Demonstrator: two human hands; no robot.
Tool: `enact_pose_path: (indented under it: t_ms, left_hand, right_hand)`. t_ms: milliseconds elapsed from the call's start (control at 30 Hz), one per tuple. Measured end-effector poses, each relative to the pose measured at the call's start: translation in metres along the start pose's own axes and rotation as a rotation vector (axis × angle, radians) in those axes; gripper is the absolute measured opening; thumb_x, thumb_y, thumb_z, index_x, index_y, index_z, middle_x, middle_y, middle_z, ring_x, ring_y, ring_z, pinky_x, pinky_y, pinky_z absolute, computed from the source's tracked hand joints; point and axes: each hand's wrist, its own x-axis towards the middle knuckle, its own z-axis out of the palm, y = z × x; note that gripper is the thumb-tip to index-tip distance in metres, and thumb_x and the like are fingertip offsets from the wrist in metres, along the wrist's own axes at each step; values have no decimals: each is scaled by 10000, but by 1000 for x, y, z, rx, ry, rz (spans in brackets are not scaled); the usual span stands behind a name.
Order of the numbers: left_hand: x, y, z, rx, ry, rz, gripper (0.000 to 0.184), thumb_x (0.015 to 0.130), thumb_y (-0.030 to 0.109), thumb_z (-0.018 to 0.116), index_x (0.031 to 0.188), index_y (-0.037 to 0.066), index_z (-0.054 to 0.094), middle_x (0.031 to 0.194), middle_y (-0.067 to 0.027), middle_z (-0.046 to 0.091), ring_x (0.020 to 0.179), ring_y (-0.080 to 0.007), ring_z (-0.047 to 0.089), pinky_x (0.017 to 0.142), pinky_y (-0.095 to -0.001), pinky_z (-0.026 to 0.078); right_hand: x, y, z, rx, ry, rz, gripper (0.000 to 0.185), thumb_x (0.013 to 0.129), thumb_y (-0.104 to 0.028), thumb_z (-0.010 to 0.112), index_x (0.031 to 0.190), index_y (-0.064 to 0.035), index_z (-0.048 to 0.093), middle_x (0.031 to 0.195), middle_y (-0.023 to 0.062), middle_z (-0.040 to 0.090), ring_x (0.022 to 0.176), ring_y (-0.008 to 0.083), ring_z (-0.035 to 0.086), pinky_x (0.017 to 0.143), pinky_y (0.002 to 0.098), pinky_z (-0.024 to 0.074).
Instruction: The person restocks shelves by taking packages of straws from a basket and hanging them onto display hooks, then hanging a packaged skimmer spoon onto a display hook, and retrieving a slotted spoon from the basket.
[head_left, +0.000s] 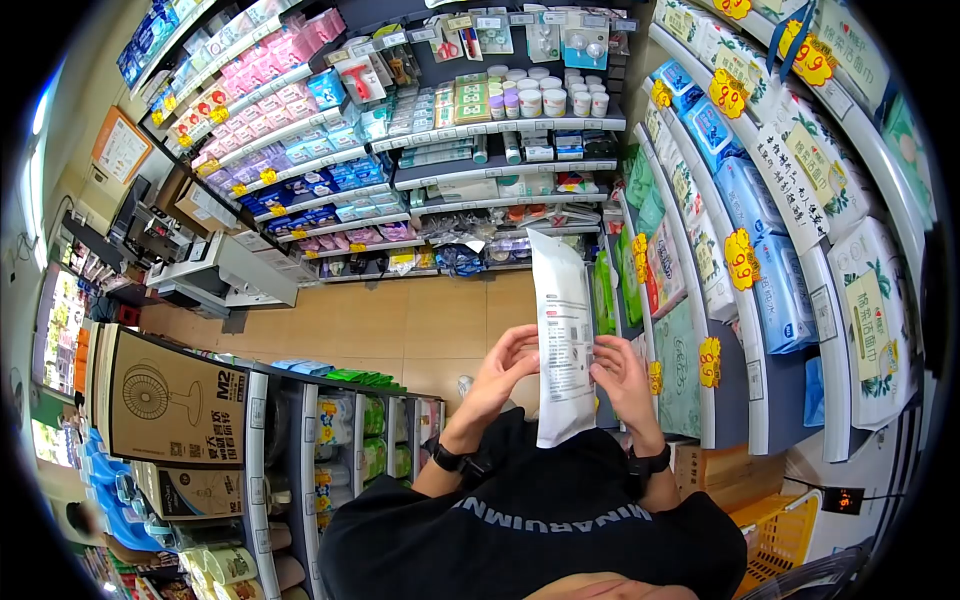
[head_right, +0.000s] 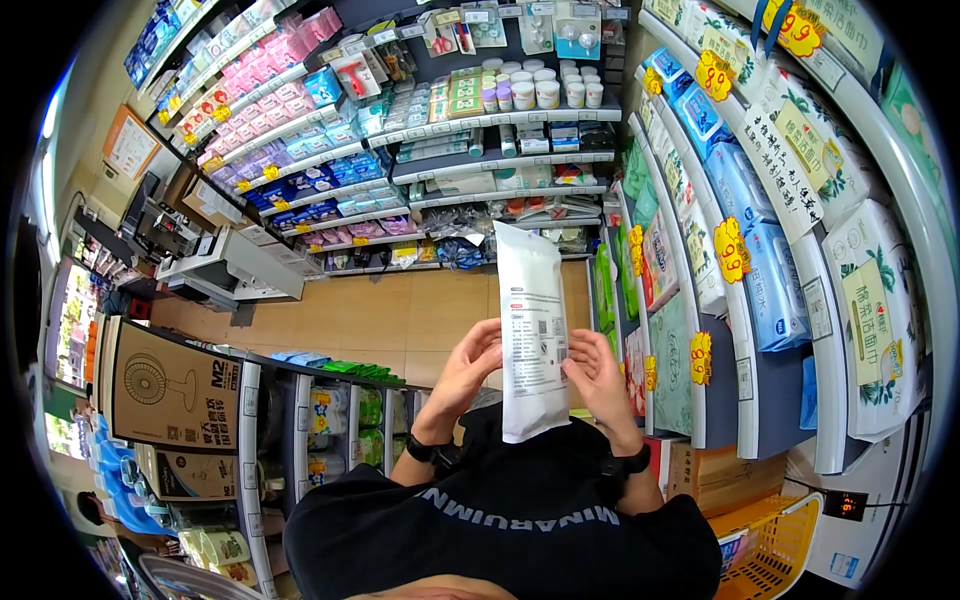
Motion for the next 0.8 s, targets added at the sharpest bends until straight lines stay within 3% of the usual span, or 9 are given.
enact_pose_path:
  t_ms: [167, 300, 400, 467, 800]
  left_hand:
    - [-3, 0, 9, -78, -142, -202, 677, 1018, 357, 563, 1512, 47, 218, 1514, -171, 349, 1404, -267, 372, 1123, -447, 377]
    - [-2, -7, 15, -68, -173, -256, 776, 994, 406, 594, 1531, 74, 142, 1547, -159, 288, 1428, -278, 322, 1131, -487, 351]
    - [-2, -12, 16, -30, -165, -278, 738, 1009, 381, 567, 1544, 97, 145, 1550, -146, 290, 1434, -278, 319, 1125, -495, 356]
    - [-2, -14, 18, -10, -148, -266, 762, 1003, 376, 580, 1542, 86, 127, 1549, -157, 285, 1430, -284, 325, 1125, -487, 356]
    - [6, -19, 19, 242, 30, -173, 927, 923, 347, 714, 1512, 0, 89, 1410, -225, 389, 1332, -300, 422, 1098, -437, 389]
  right_hand:
    - [0, 6, 6, -40, -115, -18, 460, 944, -43, 631, 1359, 0, 436, 1263, 139, 568, 1141, 186, 577, 991, 315, 478]
    - [-1, 3, 9, -50, -194, 4, 479, 958, -54, 612, 1387, 11, 409, 1296, 143, 543, 1198, 199, 550, 1033, 335, 457]
    - [-3, 3, 11, -70, -182, 24, 472, 966, -55, 606, 1387, 20, 407, 1304, 139, 541, 1190, 197, 556, 1026, 335, 464]
    - [-3, 6, 11, -89, -150, 7, 459, 956, -50, 622, 1380, -1, 451, 1303, 131, 576, 1140, 189, 600, 954, 314, 500]
    - [-14, -16, 13, 59, -215, 2, 467, 959, -58, 608, 1382, 35, 435, 1328, 129, 557, 1179, 184, 572, 1002, 321, 469]
